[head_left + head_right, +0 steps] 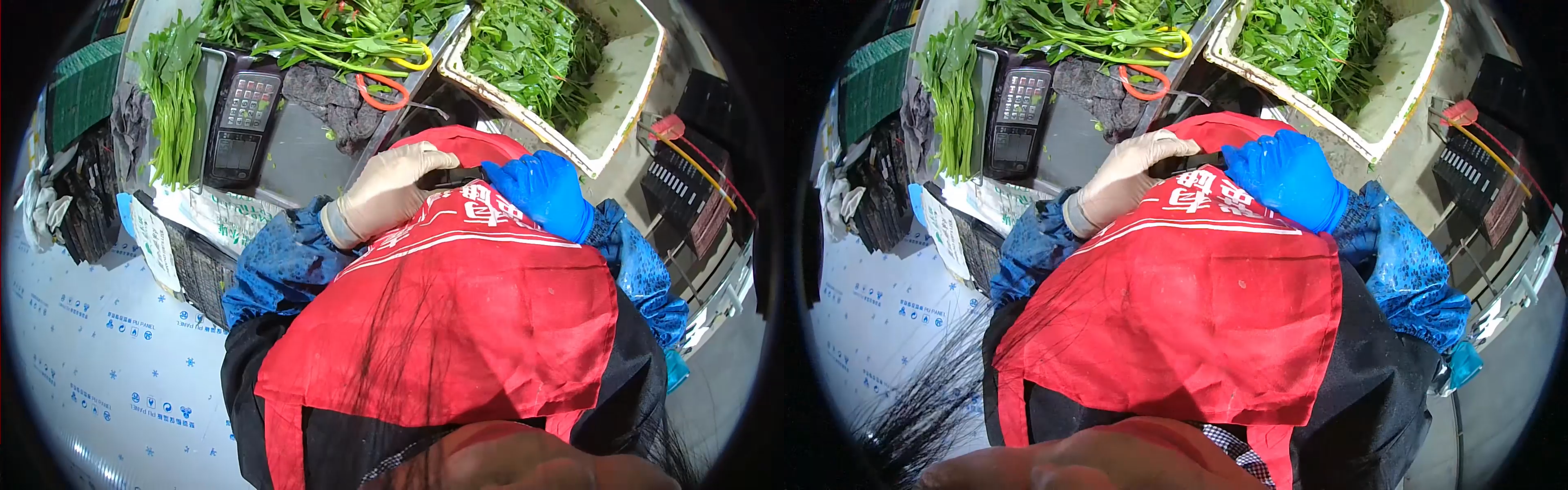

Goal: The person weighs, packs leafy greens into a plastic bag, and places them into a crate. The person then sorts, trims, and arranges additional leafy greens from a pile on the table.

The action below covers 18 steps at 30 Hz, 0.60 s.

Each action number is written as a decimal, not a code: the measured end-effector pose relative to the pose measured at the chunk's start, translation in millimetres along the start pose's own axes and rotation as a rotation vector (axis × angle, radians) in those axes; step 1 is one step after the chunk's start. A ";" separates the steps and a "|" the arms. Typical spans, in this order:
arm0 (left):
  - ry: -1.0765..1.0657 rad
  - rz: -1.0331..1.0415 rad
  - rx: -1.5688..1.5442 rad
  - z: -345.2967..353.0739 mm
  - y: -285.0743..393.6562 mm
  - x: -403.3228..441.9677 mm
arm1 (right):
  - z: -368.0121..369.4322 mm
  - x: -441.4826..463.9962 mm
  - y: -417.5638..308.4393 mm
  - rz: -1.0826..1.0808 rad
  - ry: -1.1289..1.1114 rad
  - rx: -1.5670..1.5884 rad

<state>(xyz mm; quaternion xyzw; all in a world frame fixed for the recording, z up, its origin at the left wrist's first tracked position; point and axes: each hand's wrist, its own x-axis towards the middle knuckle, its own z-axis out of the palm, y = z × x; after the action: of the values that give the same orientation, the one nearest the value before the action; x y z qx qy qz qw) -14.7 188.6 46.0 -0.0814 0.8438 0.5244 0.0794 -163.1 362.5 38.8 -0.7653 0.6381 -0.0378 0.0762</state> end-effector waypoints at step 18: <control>-0.063 -0.389 -0.777 16.0 -12.0 -4.6 | -3.6 8.9 -15.9 0.007 0.023 -0.031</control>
<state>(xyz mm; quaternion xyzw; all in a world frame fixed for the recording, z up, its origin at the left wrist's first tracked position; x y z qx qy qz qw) -6.8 197.9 29.6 -0.2467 0.5497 0.7807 0.1657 -146.6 356.3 44.7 -0.7637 0.6420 -0.0365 0.0570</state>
